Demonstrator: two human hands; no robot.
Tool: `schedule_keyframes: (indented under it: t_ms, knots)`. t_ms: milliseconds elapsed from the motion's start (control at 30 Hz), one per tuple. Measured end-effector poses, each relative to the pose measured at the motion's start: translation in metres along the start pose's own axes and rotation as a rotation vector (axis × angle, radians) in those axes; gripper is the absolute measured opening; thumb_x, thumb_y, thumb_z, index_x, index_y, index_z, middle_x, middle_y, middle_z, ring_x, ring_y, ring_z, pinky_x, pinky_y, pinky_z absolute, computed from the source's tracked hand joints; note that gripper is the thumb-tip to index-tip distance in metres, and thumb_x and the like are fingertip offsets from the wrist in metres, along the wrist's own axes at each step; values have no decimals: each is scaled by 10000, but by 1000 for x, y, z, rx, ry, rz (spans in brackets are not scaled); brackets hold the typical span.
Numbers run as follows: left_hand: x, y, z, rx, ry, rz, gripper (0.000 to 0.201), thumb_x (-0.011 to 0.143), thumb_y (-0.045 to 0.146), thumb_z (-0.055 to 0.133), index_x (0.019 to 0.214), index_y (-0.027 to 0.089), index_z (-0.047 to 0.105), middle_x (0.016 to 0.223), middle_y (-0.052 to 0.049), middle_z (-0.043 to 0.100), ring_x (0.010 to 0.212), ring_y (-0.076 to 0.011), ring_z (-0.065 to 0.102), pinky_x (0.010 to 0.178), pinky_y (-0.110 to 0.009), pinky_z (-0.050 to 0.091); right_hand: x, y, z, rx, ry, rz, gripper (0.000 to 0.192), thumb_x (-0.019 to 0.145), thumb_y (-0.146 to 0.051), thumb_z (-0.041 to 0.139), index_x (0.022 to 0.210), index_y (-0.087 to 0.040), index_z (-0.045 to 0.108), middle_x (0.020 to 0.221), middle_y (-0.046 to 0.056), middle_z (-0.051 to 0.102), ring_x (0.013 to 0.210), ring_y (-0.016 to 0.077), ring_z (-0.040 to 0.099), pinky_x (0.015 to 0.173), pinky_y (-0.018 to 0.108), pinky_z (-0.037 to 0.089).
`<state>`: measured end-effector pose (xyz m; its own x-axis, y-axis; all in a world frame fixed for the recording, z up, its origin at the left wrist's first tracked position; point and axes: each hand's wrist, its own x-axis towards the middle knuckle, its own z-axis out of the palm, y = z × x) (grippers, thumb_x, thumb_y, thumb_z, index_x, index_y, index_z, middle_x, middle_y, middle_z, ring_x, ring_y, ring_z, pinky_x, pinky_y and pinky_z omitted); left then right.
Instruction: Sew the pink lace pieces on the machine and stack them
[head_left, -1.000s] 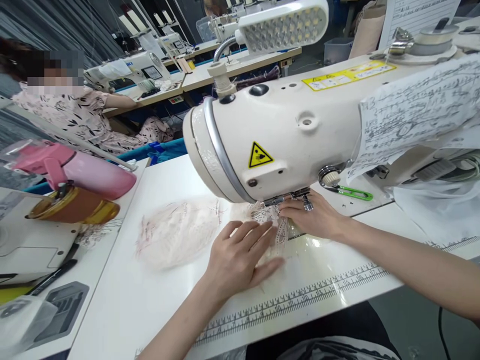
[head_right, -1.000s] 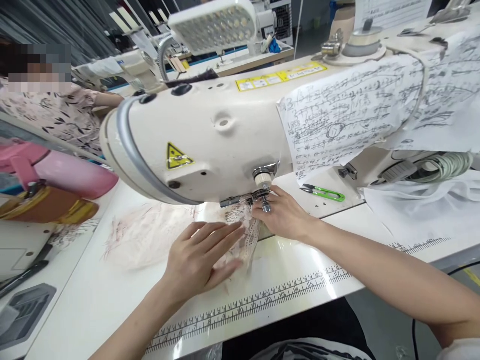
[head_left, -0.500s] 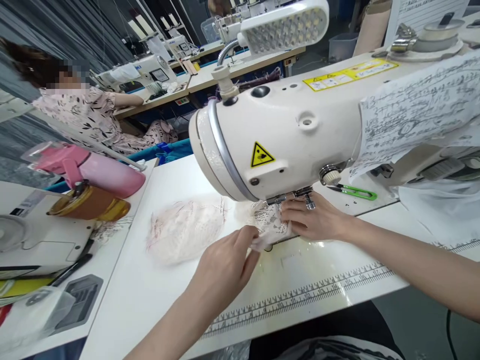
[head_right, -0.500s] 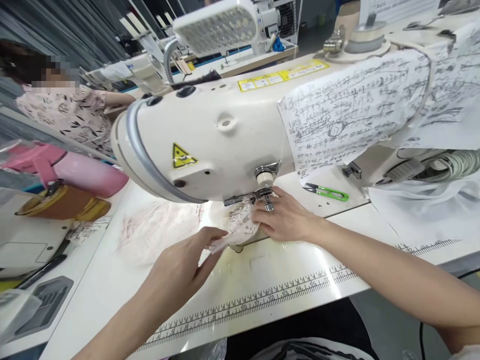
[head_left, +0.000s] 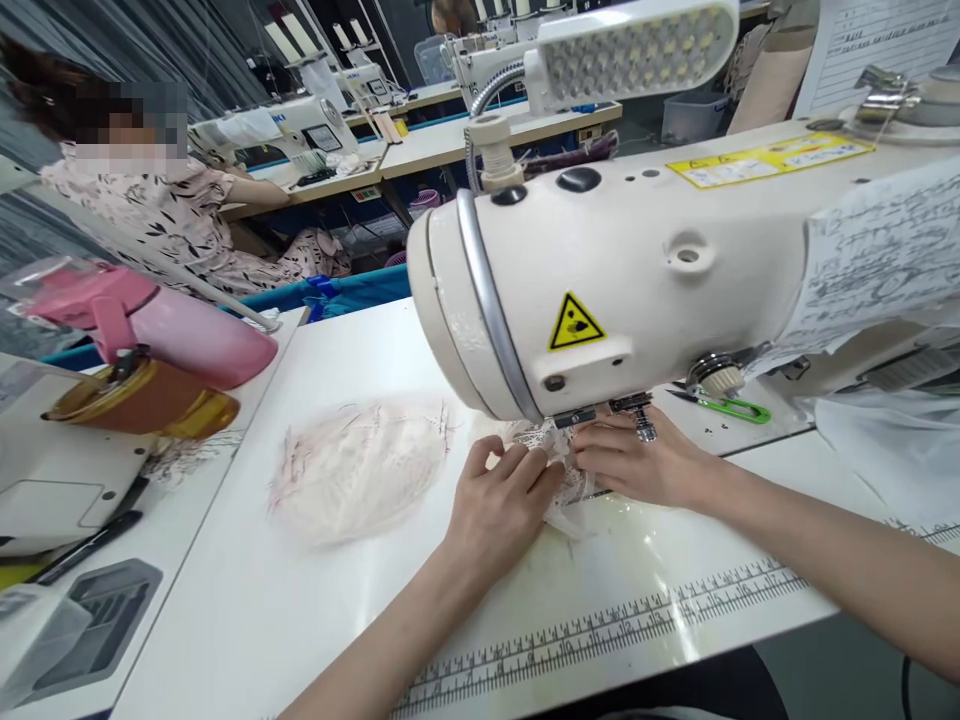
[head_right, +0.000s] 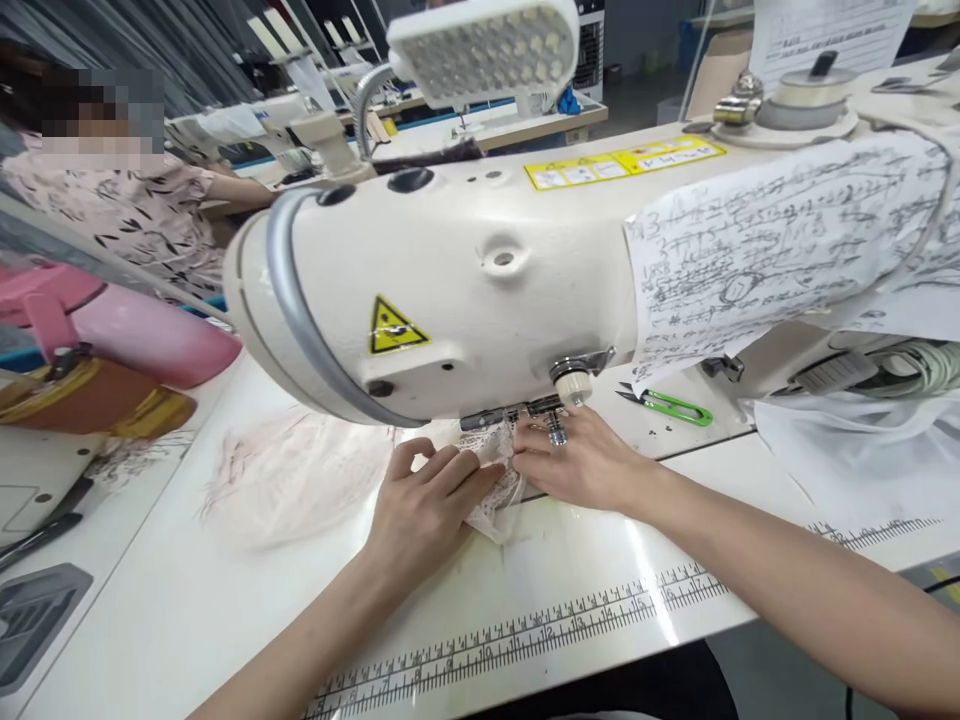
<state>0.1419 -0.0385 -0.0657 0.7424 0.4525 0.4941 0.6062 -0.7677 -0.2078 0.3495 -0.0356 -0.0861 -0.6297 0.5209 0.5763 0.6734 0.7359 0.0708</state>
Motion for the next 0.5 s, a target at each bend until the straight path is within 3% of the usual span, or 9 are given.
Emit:
schedule_keyframes:
  t_ms: [100, 233, 333, 500]
  knots:
    - [-3, 0, 3, -54, 9, -31, 260, 829, 23, 456, 884, 192, 646, 912, -15, 704, 850, -170, 634, 973, -436, 369, 2, -3, -4, -43, 94, -23, 255, 856, -48, 442, 772, -211, 618, 836, -61, 677, 817, 100, 556, 693, 308, 302]
    - [-11, 1, 14, -157, -139, -40, 454, 802, 66, 438, 1238, 116, 554, 1294, -97, 597, 1221, -234, 532, 1124, -478, 273, 5, -4, -6, -71, 62, -32, 229, 837, -32, 474, 725, -196, 588, 745, -58, 639, 775, 106, 515, 683, 308, 296]
    - [-16, 1, 18, -168, -218, -40, 532, 788, 91, 434, 1315, 110, 501, 1366, -99, 533, 1284, -251, 477, 1165, -509, 197, 5, -5, -5, -81, 40, -42, 223, 823, -25, 489, 701, -192, 573, 718, -50, 615, 755, 112, 499, 665, 299, 293]
    - [-18, -1, 18, -181, -236, -56, 538, 793, 112, 433, 1326, 132, 498, 1384, -86, 513, 1297, -244, 463, 1185, -524, 99, 4, -7, -4, -63, 27, -13, 244, 829, -21, 468, 690, -191, 576, 700, -53, 606, 688, 107, 468, 651, 292, 295]
